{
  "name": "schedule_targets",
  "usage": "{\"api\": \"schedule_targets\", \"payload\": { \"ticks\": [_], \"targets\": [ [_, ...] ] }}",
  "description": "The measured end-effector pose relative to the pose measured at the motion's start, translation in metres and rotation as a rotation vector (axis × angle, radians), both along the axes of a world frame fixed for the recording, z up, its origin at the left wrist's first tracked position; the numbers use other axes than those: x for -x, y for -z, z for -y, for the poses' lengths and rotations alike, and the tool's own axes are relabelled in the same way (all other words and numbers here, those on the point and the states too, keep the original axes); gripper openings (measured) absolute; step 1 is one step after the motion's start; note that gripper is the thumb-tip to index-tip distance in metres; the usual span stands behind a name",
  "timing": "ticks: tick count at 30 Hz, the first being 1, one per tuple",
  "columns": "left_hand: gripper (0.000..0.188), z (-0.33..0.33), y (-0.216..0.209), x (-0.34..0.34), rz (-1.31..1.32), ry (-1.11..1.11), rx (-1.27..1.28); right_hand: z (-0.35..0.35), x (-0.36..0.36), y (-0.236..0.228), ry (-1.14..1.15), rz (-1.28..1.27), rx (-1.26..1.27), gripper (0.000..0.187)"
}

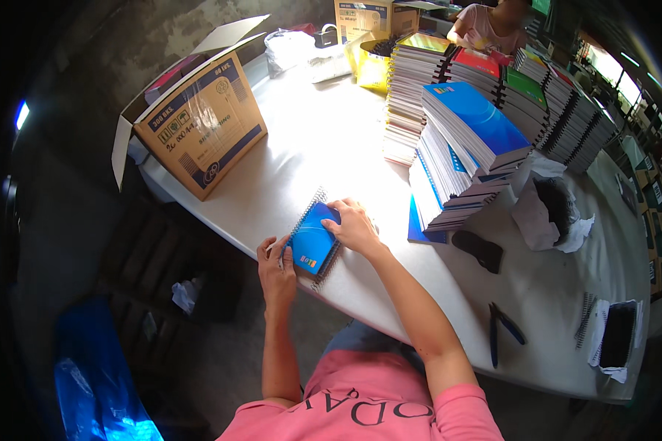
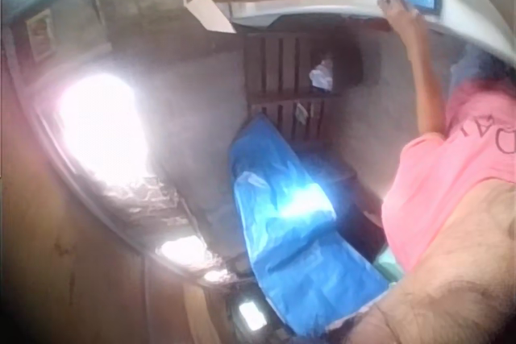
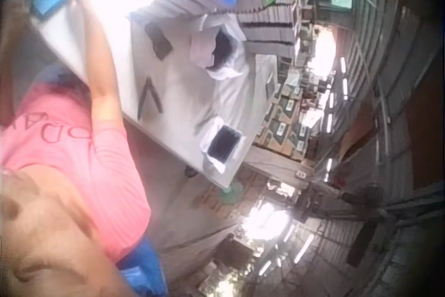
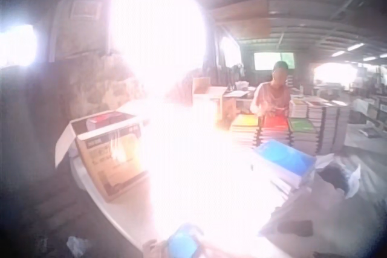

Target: The person uses shears to trim or cut elements of spiral-bound notebooks from a stack, places a notebook into a cardboard box, and then uses a stapler to join materials.

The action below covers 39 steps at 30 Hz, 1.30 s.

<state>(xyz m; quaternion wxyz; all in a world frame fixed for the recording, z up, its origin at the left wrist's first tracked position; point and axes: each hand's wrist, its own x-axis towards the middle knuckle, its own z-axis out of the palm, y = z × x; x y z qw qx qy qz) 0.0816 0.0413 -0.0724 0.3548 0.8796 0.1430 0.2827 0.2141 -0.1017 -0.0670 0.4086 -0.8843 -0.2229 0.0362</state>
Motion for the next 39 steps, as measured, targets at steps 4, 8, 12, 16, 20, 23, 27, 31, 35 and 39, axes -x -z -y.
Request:
{"api": "schedule_targets", "payload": {
  "ticks": [4,8,12,16,20,23,27,31,35,39],
  "targets": [
    [0.047,-0.021,-0.010,0.006,-0.109,0.236,0.022,-0.001,0.005,-0.001,0.010,-0.009,0.016,0.042],
    [0.061,-0.031,-0.020,0.006,-0.142,0.319,0.050,0.008,0.034,-0.040,0.032,0.348,0.082,0.040],
    [0.065,-0.026,-0.016,0.006,-0.167,0.262,0.113,0.069,0.071,-0.161,0.156,0.905,0.067,0.041],
    [0.075,-0.030,-0.016,0.008,-0.148,0.285,0.071,0.170,0.027,-0.226,0.648,0.898,0.210,0.045],
    [0.083,-0.011,-0.029,0.004,-0.077,0.185,-0.011,0.236,-0.013,-0.225,0.434,0.124,0.057,0.058],
    [0.081,-0.002,-0.043,0.000,0.091,0.128,-0.159,0.227,-0.014,-0.232,0.535,0.348,0.196,0.051],
    [0.071,0.037,-0.092,0.000,0.373,0.091,-0.281,0.214,0.010,-0.238,0.633,0.731,-0.098,0.032],
    [0.060,0.106,-0.128,0.020,0.679,0.278,-0.361,0.205,0.089,-0.223,0.446,0.607,-0.379,0.021],
    [0.052,0.172,-0.108,0.038,0.583,0.559,-0.463,0.203,0.139,-0.134,0.331,0.487,-0.118,0.022],
    [0.044,0.208,-0.027,0.001,0.123,0.674,-0.533,0.222,0.160,-0.026,0.465,0.296,-0.036,0.024]
  ]
}}
